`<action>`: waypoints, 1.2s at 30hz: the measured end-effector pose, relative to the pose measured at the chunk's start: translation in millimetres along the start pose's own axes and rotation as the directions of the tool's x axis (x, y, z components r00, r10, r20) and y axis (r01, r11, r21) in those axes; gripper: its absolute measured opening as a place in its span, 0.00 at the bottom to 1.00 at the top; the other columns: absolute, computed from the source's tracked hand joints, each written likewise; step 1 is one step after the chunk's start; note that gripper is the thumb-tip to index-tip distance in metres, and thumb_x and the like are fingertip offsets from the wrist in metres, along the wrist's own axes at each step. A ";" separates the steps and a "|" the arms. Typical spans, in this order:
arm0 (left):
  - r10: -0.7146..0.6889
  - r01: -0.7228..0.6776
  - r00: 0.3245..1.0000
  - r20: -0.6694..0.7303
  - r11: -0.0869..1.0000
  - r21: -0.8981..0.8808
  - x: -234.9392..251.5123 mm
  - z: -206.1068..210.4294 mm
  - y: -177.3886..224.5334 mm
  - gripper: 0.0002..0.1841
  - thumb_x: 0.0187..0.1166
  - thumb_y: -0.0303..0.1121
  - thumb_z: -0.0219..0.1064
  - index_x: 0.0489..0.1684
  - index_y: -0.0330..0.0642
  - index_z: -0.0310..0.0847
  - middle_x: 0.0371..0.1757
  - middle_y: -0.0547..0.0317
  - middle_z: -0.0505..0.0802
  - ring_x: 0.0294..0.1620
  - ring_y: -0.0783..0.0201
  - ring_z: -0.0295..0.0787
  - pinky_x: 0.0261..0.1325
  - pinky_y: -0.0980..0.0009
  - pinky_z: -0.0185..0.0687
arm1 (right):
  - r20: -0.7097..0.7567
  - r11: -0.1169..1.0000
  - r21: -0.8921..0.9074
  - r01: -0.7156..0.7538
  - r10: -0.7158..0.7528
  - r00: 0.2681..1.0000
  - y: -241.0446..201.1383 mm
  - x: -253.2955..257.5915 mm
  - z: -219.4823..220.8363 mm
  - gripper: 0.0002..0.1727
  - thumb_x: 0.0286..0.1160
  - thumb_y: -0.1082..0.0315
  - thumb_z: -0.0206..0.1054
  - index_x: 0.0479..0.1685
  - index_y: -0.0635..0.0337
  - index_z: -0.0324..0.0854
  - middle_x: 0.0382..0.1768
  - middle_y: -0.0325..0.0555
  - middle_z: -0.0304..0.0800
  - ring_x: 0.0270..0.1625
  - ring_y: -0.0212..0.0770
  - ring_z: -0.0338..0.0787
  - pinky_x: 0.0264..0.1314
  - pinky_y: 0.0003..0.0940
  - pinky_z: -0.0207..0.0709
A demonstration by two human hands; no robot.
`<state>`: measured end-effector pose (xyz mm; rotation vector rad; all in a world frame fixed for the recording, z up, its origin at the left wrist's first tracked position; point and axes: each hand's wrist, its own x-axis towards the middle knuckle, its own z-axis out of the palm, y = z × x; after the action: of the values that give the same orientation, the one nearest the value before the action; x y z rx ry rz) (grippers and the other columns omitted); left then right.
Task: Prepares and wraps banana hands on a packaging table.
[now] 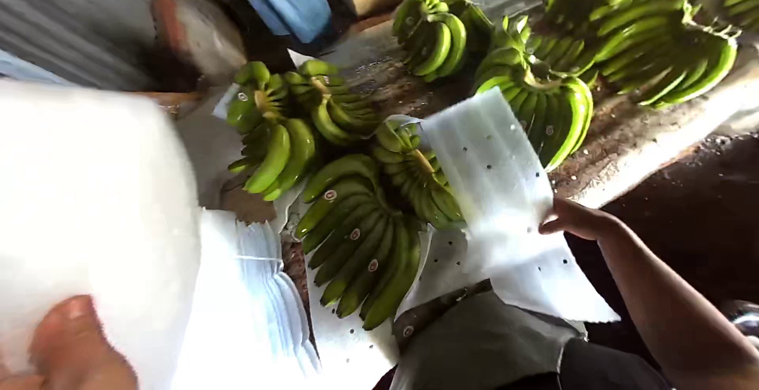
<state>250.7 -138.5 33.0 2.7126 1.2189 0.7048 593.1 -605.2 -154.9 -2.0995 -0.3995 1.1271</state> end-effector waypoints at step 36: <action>0.650 -0.560 0.760 0.003 0.658 -0.503 62.3 167.7 614.0 0.53 0.66 0.31 0.74 0.93 0.26 0.40 0.88 0.22 0.60 0.89 0.35 0.60 0.87 0.44 0.58 | -0.181 0.257 0.810 0.527 -0.745 0.642 -148.0 56.2 -317.0 0.20 0.70 0.83 0.57 0.62 0.65 0.70 0.48 0.43 0.81 0.50 0.33 0.81 0.52 0.36 0.76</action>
<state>782.7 -492.0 66.3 2.6270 0.0132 0.6628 893.3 -610.1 33.3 -0.7706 -0.6315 0.7826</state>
